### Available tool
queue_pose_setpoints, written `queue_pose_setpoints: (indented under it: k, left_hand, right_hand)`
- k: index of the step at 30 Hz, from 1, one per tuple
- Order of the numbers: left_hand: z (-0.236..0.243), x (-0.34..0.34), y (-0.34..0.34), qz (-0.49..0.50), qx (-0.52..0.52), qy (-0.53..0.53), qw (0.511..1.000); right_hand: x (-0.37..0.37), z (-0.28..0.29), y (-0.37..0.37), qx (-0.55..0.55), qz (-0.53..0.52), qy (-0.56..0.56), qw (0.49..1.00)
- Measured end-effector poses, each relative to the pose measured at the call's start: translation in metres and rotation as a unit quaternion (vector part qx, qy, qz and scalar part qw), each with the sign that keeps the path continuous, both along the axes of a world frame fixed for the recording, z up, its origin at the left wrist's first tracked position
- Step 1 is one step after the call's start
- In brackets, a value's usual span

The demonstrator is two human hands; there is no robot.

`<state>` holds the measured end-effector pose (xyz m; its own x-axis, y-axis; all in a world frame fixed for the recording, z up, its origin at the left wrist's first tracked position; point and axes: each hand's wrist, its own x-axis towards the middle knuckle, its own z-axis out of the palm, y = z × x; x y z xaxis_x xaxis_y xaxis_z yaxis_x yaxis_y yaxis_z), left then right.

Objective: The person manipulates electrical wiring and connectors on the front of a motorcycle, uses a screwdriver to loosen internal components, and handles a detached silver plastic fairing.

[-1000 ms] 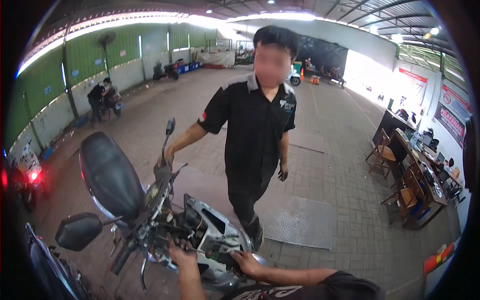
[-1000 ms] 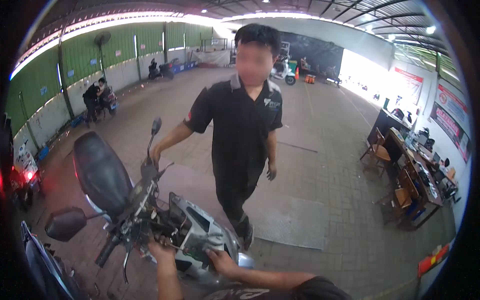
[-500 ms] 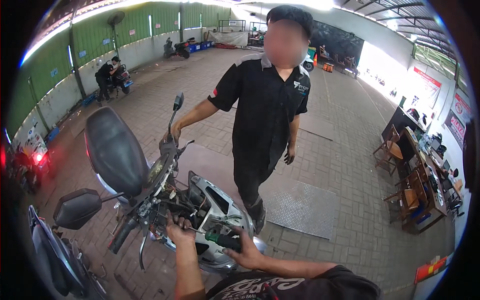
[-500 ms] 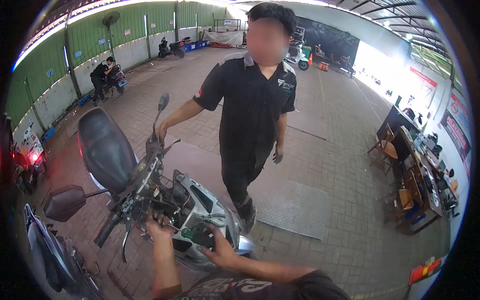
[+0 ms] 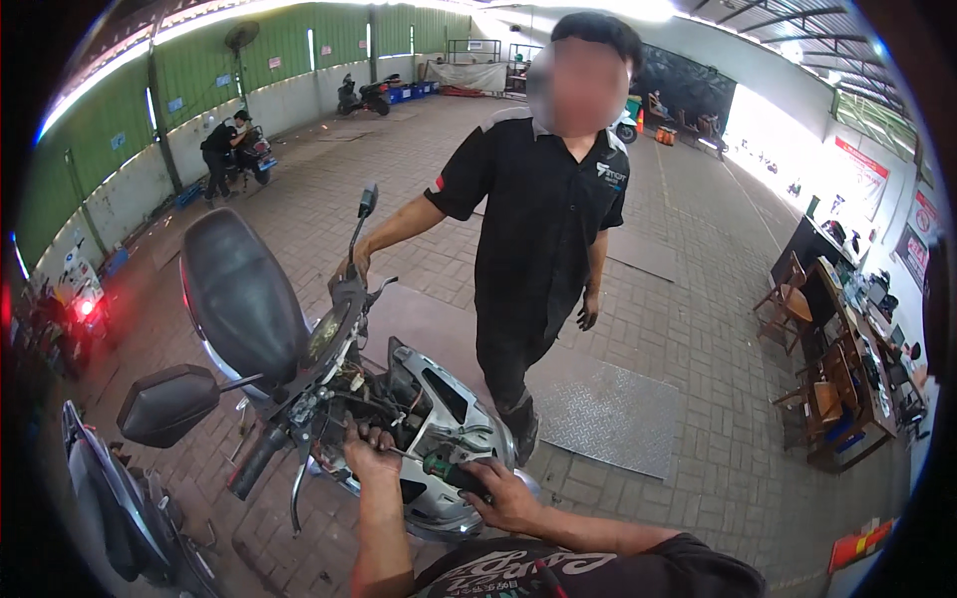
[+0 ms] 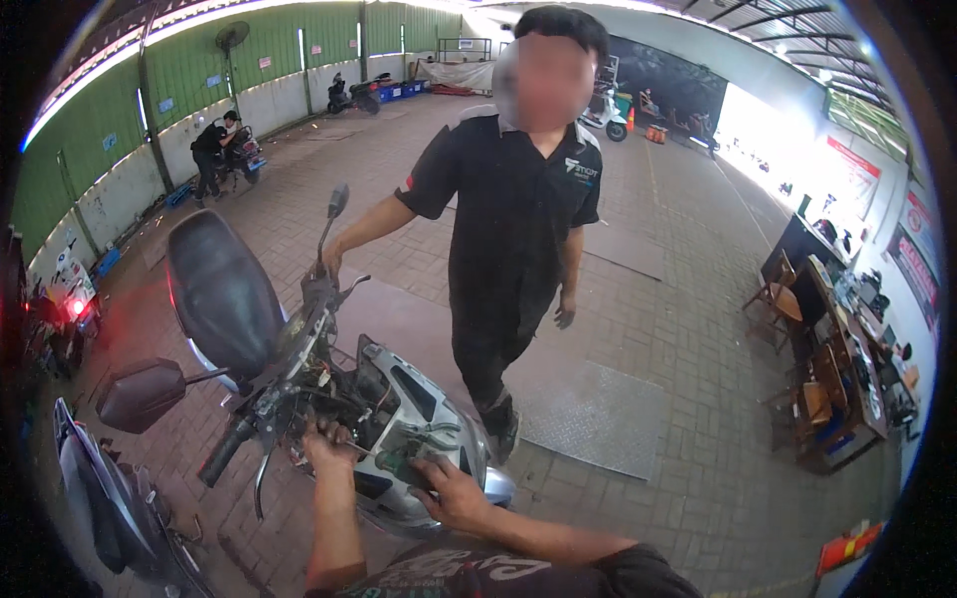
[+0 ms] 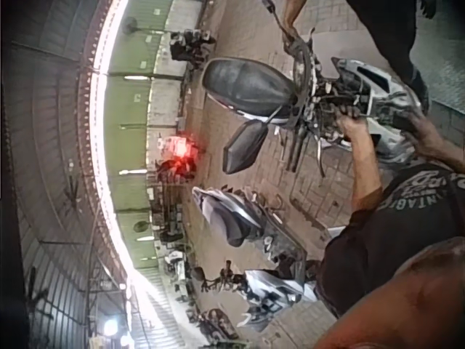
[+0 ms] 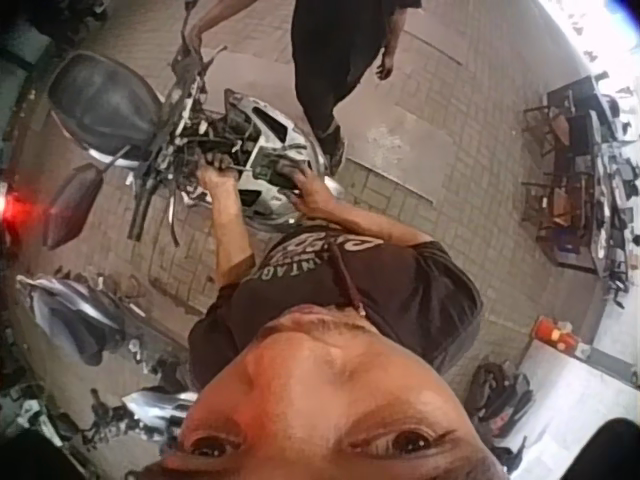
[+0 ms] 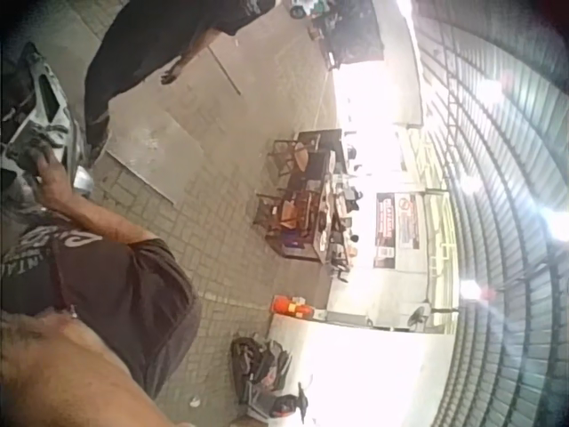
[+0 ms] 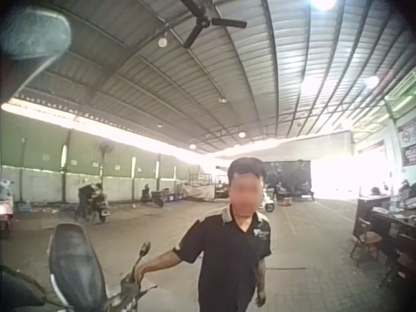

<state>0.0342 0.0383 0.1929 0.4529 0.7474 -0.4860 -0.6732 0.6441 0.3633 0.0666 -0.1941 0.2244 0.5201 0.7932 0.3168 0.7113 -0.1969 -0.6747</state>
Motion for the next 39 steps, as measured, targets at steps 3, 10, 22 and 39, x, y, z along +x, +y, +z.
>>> queue_pose_setpoints:
  k: [3, 10, 22, 39]
  left_hand:
    - [0.005, 0.002, -0.006, 0.0, -0.001, 0.015, 1.0]
    - [-0.01, -0.01, -0.003, -0.002, 0.002, 0.003, 1.0]
    - [0.022, -0.023, 0.009, -0.086, 0.039, 0.107, 0.99]
    - [0.106, -0.127, 0.116, -0.203, 0.599, 0.658, 0.41]
  right_hand:
    - [0.005, -0.008, 0.004, -0.034, -0.067, 0.375, 0.924]
    - [-0.005, -0.035, -0.003, 0.031, -0.046, 0.46, 0.886]
    - [-0.012, -0.013, 0.004, 0.04, -0.001, 0.024, 0.999]
    - [-0.004, -0.026, 0.01, 0.059, -0.052, 0.202, 0.976]
